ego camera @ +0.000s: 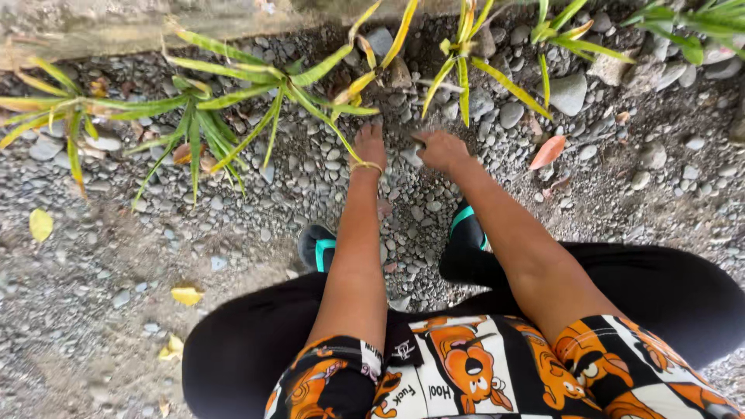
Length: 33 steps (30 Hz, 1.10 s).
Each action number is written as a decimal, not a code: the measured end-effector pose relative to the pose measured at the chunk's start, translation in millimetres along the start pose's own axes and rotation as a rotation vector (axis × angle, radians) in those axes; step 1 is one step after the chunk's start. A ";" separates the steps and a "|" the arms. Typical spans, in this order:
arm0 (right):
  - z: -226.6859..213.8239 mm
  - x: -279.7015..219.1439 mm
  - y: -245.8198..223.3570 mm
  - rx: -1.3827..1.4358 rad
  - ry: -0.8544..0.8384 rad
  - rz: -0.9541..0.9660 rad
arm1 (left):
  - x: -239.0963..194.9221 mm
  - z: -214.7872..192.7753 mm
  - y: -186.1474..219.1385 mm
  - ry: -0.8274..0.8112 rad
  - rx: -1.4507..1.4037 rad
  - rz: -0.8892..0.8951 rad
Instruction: The person picks up and moves small stones by hand from around the base of plants growing next to a concrete ledge, clearing the area.
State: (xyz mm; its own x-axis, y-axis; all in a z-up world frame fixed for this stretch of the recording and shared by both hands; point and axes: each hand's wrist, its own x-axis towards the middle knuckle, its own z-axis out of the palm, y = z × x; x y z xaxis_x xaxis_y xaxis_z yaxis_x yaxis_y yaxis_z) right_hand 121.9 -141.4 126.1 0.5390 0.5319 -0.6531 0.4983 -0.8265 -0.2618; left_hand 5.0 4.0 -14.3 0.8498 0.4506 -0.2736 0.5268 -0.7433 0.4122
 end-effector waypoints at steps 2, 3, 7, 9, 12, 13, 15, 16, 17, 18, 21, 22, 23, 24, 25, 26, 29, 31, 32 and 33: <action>9.8 13.2 -3.3 -0.015 0.024 0.004 | -0.1 14.9 -9.0 0.034 0.007 0.021; 14.6 22.5 -6.0 -0.023 0.051 0.000 | 0.7 21.3 -12.2 0.069 0.002 0.016; 41.7 53.7 -15.4 -0.059 0.037 0.048 | -0.9 24.6 -21.7 0.135 0.046 0.023; 49.7 53.4 -17.5 -0.045 -0.005 -0.073 | -1.5 17.1 -24.3 -0.004 0.009 -0.007; 30.0 24.8 -11.6 -0.249 -0.232 -0.205 | -12.1 -0.8 -28.7 -0.257 -0.018 -0.032; 16.9 20.5 -11.3 -0.250 -0.222 -0.202 | -9.6 -9.2 -28.1 -0.365 -0.004 -0.028; 1.4 11.7 -6.1 -0.329 -0.439 -0.180 | -15.9 -20.2 -20.9 -0.307 -0.079 -0.072; -2.8 15.8 -2.6 -0.327 -0.440 -0.174 | -19.4 -22.9 -18.3 -0.255 -0.156 -0.124; -5.6 23.7 2.1 -0.221 -0.352 -0.222 | -22.5 -23.1 -16.8 -0.263 -0.160 -0.130; -3.7 25.7 8.1 -0.115 -0.263 -0.268 | -23.1 -21.3 -16.3 -0.102 -0.220 -0.056; -7.1 24.2 21.6 -0.061 -0.120 -0.091 | -9.9 -6.7 -8.7 0.083 -0.277 0.052; -9.2 23.4 20.5 -0.065 -0.115 -0.090 | -5.8 2.1 -0.4 0.092 -0.281 0.081; -10.3 18.5 19.8 -0.065 -0.021 -0.062 | -4.2 12.2 10.0 0.095 -0.288 0.085; -11.3 14.1 18.0 -0.065 0.073 -0.034 | -4.3 22.0 20.9 0.113 -0.306 0.165; -11.5 11.5 15.6 -0.075 0.072 -0.035 | -6.6 31.5 31.2 0.133 -0.326 0.235; -10.3 10.2 13.7 -0.053 0.137 0.011 | -8.5 40.2 42.7 0.138 -0.334 0.231; 0.3 30.4 7.3 -0.103 0.215 0.078 | -12.1 59.5 62.4 0.082 -0.203 0.351; 5.6 42.8 8.6 -0.174 0.229 0.100 | -10.6 70.4 65.8 0.035 0.086 0.397; 6.5 47.2 7.7 -0.181 0.204 0.044 | -4.5 74.7 66.4 0.042 0.087 0.392; 11.9 47.1 3.8 -0.179 0.168 -0.008 | -5.4 79.0 62.3 0.008 0.040 0.379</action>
State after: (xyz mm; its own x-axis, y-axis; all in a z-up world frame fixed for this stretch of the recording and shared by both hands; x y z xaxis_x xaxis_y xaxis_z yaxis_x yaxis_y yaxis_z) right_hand 141.1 -121.7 85.8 0.6328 0.5738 -0.5200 0.6072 -0.7844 -0.1266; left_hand 31.8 -83.8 -55.8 0.9844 0.1439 -0.1011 0.1742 -0.8768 0.4481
